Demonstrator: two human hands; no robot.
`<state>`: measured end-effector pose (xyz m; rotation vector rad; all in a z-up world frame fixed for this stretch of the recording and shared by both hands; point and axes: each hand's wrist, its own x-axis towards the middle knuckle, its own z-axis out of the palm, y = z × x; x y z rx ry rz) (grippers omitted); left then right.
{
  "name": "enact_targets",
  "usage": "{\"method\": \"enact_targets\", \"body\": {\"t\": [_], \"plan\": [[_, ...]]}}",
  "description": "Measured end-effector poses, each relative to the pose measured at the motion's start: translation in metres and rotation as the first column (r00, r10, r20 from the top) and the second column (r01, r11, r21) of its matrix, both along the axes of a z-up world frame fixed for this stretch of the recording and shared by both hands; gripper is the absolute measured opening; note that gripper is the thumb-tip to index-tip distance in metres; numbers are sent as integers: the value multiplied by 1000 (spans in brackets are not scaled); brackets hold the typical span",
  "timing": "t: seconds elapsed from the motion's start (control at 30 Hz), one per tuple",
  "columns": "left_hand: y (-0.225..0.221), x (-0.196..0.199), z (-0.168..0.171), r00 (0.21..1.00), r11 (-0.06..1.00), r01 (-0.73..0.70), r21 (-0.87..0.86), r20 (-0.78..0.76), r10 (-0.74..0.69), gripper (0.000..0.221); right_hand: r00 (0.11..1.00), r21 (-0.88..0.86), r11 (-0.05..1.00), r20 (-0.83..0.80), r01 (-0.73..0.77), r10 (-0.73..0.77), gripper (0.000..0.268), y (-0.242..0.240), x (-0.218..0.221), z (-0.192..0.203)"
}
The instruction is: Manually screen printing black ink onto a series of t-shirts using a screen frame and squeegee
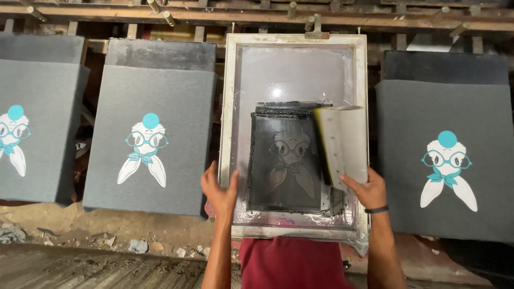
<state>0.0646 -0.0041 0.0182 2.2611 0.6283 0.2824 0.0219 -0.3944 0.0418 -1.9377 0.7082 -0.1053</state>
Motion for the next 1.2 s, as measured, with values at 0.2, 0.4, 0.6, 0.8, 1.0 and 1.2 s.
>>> {"method": "enact_targets", "body": {"t": [0.2,0.4,0.6,0.8,1.0,1.2], "plan": [[-75,142,47,596,654,688,315,269,-757,112,822,-622,578,-204,-528,531,34,-2,115,-10],[-87,250,-55,516,436,816,380,-139,-845,47,776,-707,513,-81,-487,625,34,3,208,-32],[-81,175,-64,705,693,639,334,105,-701,35,893,-630,657,-138,-413,429,35,24,156,-76],[-68,94,-48,675,675,641,364,150,-722,25,930,-691,667,-21,-280,368,29,42,75,-89],[-50,0,-51,675,670,617,412,161,-720,33,936,-716,659,22,-231,351,20,73,-14,-61],[-27,-105,-85,628,625,681,381,134,-766,43,878,-734,628,91,-260,470,14,72,-119,-95]]}}
